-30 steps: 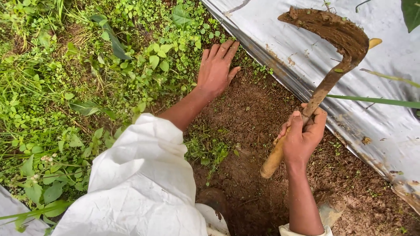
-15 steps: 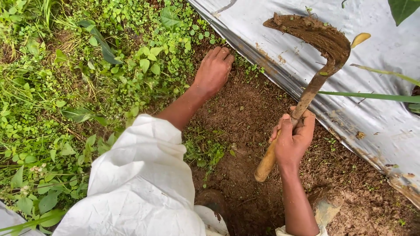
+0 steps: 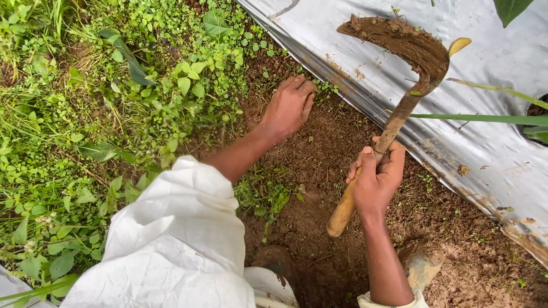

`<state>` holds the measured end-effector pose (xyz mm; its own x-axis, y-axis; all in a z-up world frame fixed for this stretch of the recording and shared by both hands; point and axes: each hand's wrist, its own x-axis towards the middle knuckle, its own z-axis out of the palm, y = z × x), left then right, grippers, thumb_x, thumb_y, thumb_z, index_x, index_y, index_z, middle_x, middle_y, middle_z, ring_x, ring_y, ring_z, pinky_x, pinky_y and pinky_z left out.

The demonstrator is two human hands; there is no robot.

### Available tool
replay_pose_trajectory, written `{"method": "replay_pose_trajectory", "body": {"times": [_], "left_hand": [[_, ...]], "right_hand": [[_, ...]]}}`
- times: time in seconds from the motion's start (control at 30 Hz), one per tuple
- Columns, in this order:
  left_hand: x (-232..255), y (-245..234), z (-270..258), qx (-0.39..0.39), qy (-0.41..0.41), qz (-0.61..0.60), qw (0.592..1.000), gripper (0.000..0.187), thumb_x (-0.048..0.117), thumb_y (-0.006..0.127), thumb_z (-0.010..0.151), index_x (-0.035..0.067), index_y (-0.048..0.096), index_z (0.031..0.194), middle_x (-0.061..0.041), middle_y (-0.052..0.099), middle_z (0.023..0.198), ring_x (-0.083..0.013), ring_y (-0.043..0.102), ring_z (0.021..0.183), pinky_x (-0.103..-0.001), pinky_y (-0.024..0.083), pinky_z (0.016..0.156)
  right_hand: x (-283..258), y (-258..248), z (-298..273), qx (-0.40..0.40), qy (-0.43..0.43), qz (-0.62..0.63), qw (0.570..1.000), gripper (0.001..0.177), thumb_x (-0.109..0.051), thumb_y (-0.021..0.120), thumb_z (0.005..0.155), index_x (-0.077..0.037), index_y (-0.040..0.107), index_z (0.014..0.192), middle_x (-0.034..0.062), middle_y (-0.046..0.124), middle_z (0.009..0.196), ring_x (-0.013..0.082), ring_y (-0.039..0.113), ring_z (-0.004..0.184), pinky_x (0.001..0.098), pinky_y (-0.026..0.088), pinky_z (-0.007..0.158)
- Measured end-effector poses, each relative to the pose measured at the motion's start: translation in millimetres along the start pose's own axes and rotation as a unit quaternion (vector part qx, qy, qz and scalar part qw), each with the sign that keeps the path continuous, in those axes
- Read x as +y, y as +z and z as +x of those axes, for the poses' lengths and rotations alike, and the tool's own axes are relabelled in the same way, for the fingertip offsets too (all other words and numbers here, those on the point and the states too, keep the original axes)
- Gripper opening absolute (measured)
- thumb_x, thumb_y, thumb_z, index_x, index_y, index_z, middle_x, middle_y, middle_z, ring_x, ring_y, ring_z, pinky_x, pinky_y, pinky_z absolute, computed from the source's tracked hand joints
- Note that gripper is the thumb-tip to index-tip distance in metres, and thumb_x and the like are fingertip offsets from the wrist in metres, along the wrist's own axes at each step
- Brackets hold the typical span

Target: Cutting and removing weeds from a vegetable garden using a hand sickle

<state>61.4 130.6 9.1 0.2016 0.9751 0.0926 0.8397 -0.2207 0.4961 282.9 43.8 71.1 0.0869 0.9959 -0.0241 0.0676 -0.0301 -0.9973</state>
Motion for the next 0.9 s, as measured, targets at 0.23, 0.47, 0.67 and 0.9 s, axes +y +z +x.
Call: {"method": "replay_pose_trajectory", "body": {"times": [0.23,0.47,0.67,0.9], "left_hand": [[9,-9,0,0.091,-0.024,0.04,0.995,0.041,0.028,0.076,0.097,0.006,0.06,0.127,-0.018,0.066,0.115,-0.0304,0.065,0.106,-0.043,0.048,0.093],[5,5,-7,0.064,-0.041,0.07,0.995,0.079,0.044,0.087,0.088,0.007,0.047,0.146,-0.019,0.053,0.135,-0.0297,0.059,0.117,-0.038,0.046,0.098],[-14,33,1,0.114,0.083,0.091,0.986,0.042,0.037,0.073,0.097,0.013,0.063,0.129,-0.007,0.06,0.119,-0.0209,0.061,0.101,-0.036,0.045,0.084],[-9,18,11,0.127,0.102,0.07,0.984,0.012,0.019,0.069,0.097,0.016,0.077,0.107,-0.004,0.069,0.102,-0.0183,0.063,0.095,-0.033,0.048,0.084]], "right_hand": [[2,1,-2,0.006,0.014,0.003,1.0,0.031,0.011,0.044,0.099,0.004,0.047,0.129,0.0067,0.055,0.07,0.0112,0.053,0.046,0.0249,0.052,0.043],[5,1,-4,0.003,0.021,-0.001,1.0,0.03,0.012,0.044,0.098,0.004,0.046,0.128,0.0064,0.053,0.069,0.011,0.052,0.045,0.0251,0.051,0.043],[10,3,-6,0.007,0.023,-0.005,1.0,0.031,0.013,0.043,0.098,0.004,0.046,0.128,0.0074,0.054,0.069,0.0114,0.053,0.045,0.0253,0.051,0.042],[12,7,-11,-0.008,0.032,-0.032,0.999,0.032,0.013,0.042,0.097,0.005,0.047,0.127,0.0081,0.055,0.071,0.0102,0.053,0.046,0.0242,0.05,0.043]]}}
